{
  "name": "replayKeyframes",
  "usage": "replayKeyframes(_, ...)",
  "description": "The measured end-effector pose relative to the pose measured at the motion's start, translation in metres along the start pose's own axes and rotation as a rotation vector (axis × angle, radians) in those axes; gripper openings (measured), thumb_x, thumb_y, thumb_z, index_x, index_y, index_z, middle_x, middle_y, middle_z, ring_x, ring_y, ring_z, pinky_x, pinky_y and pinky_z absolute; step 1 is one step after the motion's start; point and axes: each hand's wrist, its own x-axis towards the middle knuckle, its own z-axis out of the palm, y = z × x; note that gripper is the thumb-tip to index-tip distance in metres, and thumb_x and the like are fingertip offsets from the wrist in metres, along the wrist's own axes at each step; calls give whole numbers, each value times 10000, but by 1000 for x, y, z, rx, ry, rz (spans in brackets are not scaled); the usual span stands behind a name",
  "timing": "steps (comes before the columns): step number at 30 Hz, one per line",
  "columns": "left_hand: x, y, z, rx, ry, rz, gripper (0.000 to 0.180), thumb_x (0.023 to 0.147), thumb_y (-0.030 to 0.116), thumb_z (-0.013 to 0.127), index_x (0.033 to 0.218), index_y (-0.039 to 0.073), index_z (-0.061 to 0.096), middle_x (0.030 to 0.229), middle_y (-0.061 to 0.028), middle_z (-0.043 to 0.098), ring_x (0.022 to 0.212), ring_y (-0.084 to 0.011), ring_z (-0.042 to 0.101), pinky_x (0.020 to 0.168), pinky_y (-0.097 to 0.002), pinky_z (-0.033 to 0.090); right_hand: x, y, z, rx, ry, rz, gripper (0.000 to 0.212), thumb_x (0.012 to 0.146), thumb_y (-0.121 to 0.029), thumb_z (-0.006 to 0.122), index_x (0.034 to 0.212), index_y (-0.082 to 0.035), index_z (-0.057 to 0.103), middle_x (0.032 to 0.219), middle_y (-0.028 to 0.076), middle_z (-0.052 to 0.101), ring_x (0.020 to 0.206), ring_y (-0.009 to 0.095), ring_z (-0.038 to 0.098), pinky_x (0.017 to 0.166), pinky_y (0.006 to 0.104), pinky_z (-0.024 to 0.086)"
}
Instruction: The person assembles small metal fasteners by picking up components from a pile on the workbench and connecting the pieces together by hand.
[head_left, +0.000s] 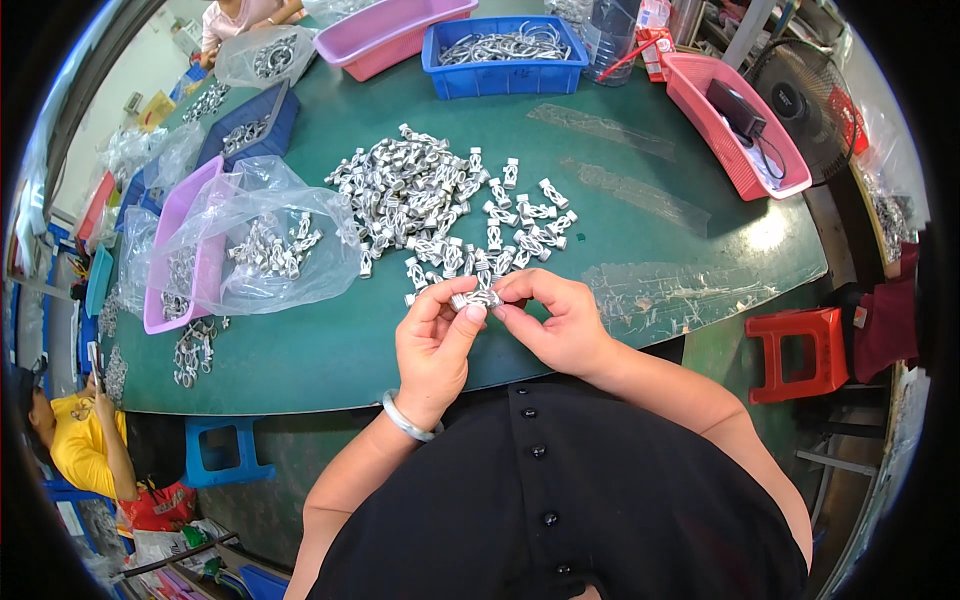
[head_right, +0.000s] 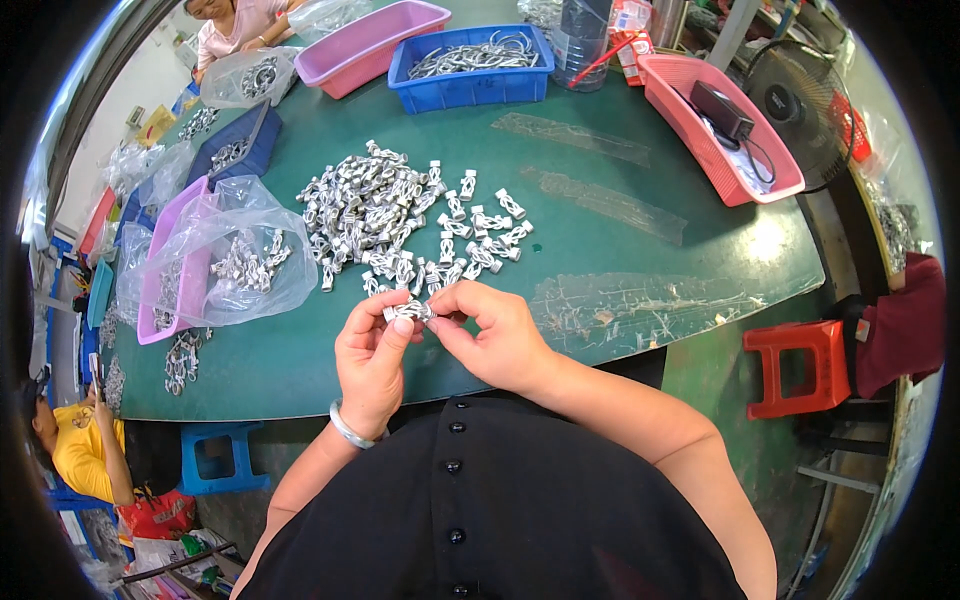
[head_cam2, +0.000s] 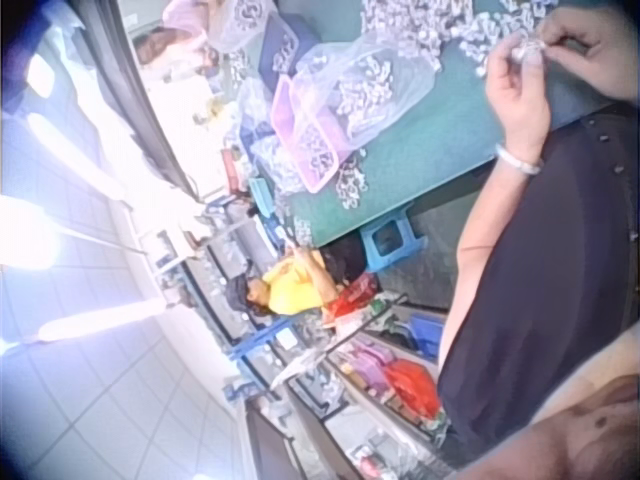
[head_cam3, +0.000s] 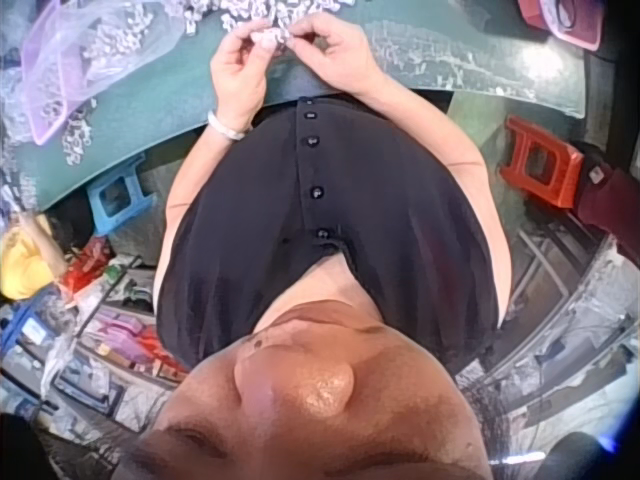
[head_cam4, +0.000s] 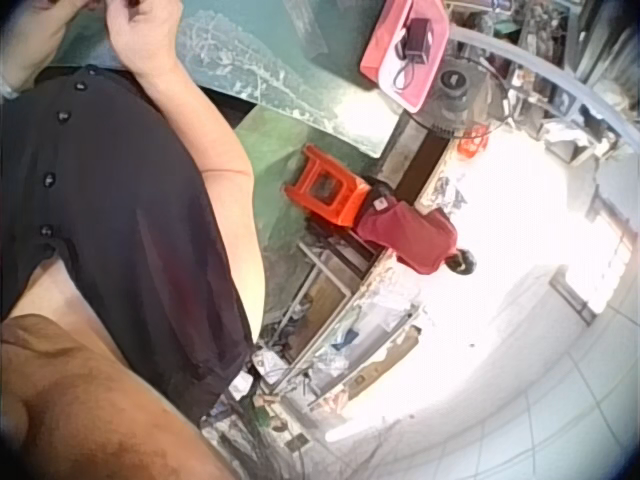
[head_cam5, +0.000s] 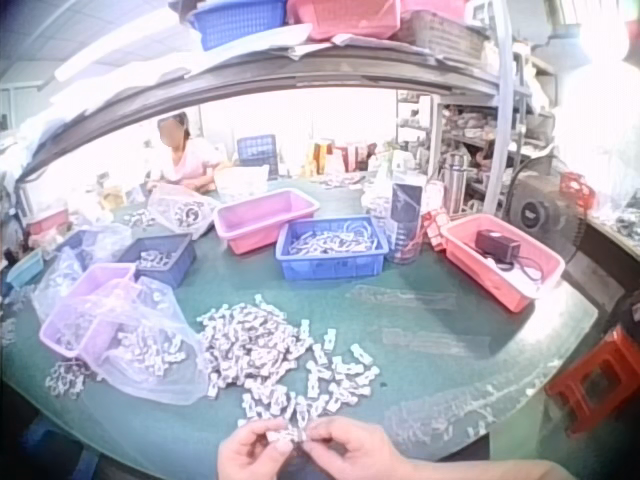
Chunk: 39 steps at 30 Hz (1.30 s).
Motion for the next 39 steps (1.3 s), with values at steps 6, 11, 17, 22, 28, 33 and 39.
replayKeyframes(6, -2, -3, -5, 22, -67, 47, 304, 817, 1, 538, 1114, -21, 479, 937, -39, 532, 852, -95, 527, 743, -224, 443, 3, -2, -2, -80, 23, -167, 164, 685, 61, 608, 817, -2, 532, 826, 97, 576, 767, 188, 579, 669, 271, 468)
replayKeyframes(11, -1, -4, -10, -72, -115, 11, 339, 826, 21, 531, 1155, -20, 458, 969, -49, 524, 869, -107, 532, 750, -233, 453, 4, -4, -4, -133, 20, -206, 194, 655, 65, 621, 805, -14, 528, 820, 102, 573, 762, 216, 578, 669, 284, 463)
replayKeyframes(17, 0, -2, -9, -116, -99, -20, 353, 827, 33, 537, 1165, -20, 450, 955, -52, 534, 852, -103, 534, 737, -234, 458, 4, -5, -5, -181, 15, -237, 202, 645, 55, 634, 791, -22, 519, 815, 100, 571, 761, 235, 574, 668, 293, 457)
replayKeyframes(22, -1, -5, -15, -248, -102, -125, 294, 831, 55, 536, 1114, -4, 481, 963, -69, 541, 837, -128, 542, 758, -250, 450, 3, -7, -5, -222, -39, -246, 199, 644, 29, 647, 787, -32, 523, 790, 87, 566, 742, 242, 563, 650, 306, 452)
replayKeyframes(28, -2, 0, -17, -473, 76, -324, 119, 872, 105, 446, 957, 45, 503, 909, -90, 564, 810, -185, 564, 770, -319, 467, 12, 2, -17, -446, -208, -247, 136, 678, -68, 631, 775, -40, 540, 765, 97, 553, 729, 288, 537, 634, 362, 437)
replayKeyframes(33, -4, -2, -33, -484, 88, -391, 166, 841, 66, 427, 997, 50, 480, 853, -86, 563, 750, -182, 564, 690, -335, 482, 40, 13, -26, -702, -198, -212, 123, 696, -86, 611, 805, -42, 574, 765, 94, 543, 757, 280, 519, 672, 355, 422)
replayKeyframes(39, -6, 0, -34, -427, 110, -390, 144, 830, 65, 468, 967, 48, 507, 766, -50, 535, 611, -117, 485, 543, -244, 389, 69, 21, -9, -907, -326, -128, 251, 690, -189, 645, 891, -42, 610, 892, 95, 511, 870, 273, 463, 763, 363, 377)
